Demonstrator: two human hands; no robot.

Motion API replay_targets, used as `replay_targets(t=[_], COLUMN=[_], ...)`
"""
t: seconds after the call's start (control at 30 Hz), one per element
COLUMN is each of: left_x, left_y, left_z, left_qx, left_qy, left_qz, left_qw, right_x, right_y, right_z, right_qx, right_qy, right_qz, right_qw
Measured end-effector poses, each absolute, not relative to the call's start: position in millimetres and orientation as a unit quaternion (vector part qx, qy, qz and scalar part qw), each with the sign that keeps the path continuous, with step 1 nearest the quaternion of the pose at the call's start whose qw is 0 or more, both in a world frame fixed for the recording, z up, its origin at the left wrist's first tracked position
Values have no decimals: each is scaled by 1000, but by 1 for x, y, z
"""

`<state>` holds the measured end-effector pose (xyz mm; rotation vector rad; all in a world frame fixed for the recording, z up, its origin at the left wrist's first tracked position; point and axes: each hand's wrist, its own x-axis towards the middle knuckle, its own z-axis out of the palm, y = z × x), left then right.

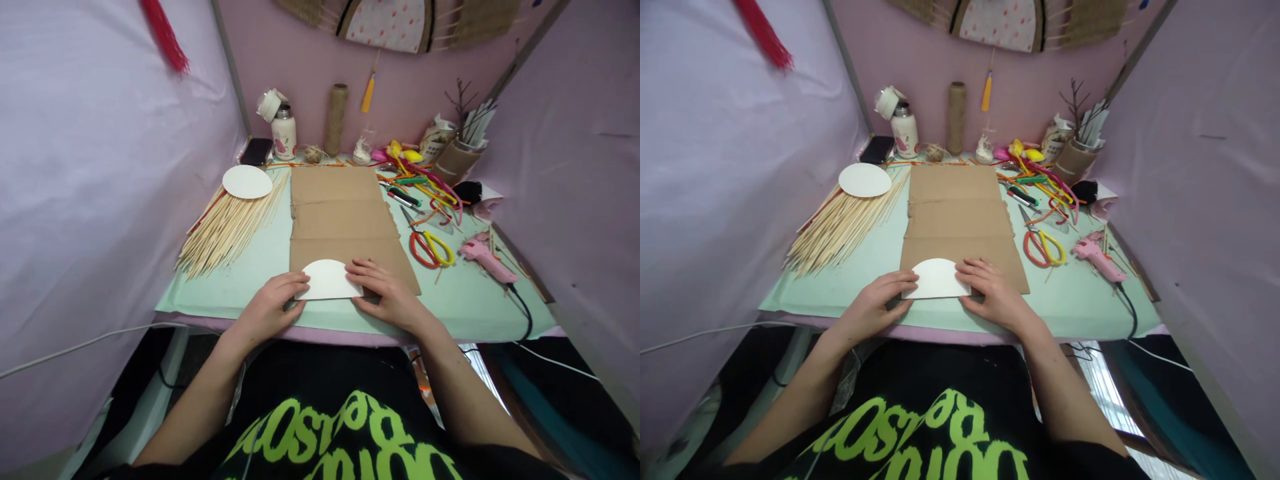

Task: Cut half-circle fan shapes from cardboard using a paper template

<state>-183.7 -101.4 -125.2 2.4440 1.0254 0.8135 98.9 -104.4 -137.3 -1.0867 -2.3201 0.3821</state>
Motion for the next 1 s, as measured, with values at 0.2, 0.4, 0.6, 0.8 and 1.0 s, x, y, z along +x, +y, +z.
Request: replay_targets(t=[0.2, 0.4, 0.6, 0.8, 1.0], left_x=[-173, -171, -172, -171, -166], left_y=[-103, -103, -103, -104, -109], left_z=[-128, -135, -140, -138, -134], left_qx=[874, 864, 850, 856, 893], left_qy=[380, 394, 409, 411, 404], left_qz=[282, 296, 310, 294, 196], left_qw=[108, 100, 119, 110, 10], right_x=[98, 97, 97, 97, 98], right_y=[-105, -105, -106, -106, -107], right_z=[-137, -136, -135, -137, -136], right_qx=[-413, -413, -415, -413, -416], right_qy=[-858, -857, -856, -861, -859], right_qz=[134, 135, 136, 128, 131], right_qw=[274, 275, 277, 267, 267])
